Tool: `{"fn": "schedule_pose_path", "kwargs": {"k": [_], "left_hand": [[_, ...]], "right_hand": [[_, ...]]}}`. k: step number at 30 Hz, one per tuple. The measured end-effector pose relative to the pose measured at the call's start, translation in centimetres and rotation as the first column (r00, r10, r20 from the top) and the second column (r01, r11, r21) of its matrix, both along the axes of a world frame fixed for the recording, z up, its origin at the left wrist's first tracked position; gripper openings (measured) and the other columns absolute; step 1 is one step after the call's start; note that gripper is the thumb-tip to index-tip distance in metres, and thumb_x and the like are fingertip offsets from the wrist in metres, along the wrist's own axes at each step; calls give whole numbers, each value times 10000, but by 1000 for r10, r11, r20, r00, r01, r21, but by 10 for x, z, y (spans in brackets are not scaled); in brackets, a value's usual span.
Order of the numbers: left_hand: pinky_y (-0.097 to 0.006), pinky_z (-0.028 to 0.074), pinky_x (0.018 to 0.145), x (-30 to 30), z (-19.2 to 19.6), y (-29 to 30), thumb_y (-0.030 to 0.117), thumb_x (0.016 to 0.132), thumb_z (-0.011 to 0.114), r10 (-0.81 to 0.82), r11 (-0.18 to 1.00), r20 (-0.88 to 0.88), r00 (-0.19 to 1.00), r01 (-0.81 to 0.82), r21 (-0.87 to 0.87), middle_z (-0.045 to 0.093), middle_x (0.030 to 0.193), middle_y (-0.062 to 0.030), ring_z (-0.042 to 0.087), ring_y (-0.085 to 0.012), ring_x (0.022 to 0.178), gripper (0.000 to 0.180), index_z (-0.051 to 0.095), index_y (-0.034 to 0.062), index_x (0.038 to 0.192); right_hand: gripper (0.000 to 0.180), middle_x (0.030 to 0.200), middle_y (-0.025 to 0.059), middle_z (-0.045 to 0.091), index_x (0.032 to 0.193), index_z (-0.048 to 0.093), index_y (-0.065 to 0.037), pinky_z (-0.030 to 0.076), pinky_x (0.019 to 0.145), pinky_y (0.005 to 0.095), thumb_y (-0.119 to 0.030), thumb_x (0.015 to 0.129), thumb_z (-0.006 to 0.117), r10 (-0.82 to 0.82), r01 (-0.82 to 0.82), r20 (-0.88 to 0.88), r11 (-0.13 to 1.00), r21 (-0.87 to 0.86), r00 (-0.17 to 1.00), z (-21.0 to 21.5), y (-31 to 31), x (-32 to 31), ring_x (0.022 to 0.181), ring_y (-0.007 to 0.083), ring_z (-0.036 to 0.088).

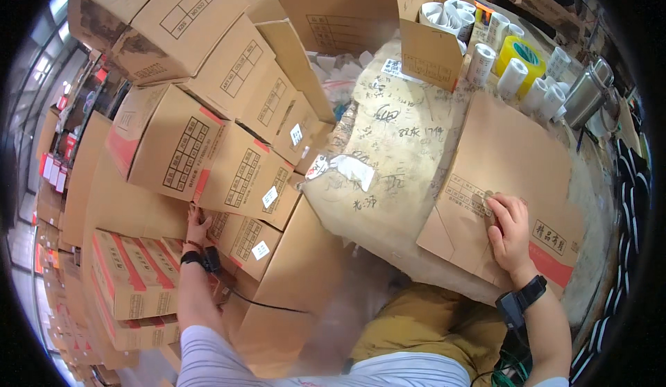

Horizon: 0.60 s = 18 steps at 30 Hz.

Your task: Packing pairs of shoes into individual shoe boxes and then placing the packed boxes into a larger shipping carton.

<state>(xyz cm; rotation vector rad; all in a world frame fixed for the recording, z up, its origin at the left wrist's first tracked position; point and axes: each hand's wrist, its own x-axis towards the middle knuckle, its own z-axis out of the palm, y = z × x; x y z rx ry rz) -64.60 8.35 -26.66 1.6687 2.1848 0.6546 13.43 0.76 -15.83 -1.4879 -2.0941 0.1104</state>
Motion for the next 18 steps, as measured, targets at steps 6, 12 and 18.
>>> {"fn": "schedule_pose_path", "kwargs": {"k": [6, 12, 18], "left_hand": [[-299, 418, 958, 233, 78, -28, 23, 905, 549, -23, 919, 559, 829, -202, 338, 513, 1287, -98, 492, -185, 1167, 415, 452, -2, 1307], [-397, 343, 1020, 449, 133, -87, 51, 797, 590, -692, 650, 251, 677, 434, 624, 454, 1209, -147, 484, -272, 1090, 390, 525, -16, 1176], [-450, 262, 1092, 553, 78, -64, 180, 783, 696, -764, 644, 241, 599, 726, 241, 204, 1481, -279, 233, -430, 1364, 754, 320, -38, 1400]], "right_hand": [[421, 1173, 167, 541, 1137, 593, -26, 383, 958, 434, -81, 720, 565, -170, 170, -19, 985, 10, 985, -6, -10, 18, 1079, 346, 497], [356, 1181, 173, 527, 1139, 601, -45, 422, 930, 414, -85, 786, 603, -231, 280, -324, 953, 115, 918, -3, -16, 18, 1104, 331, 501], [462, 1238, 157, 482, 1181, 594, -77, 433, 971, 386, -129, 741, 727, -462, 493, -390, 870, -24, 797, 27, -114, 82, 1132, 308, 505]]}}
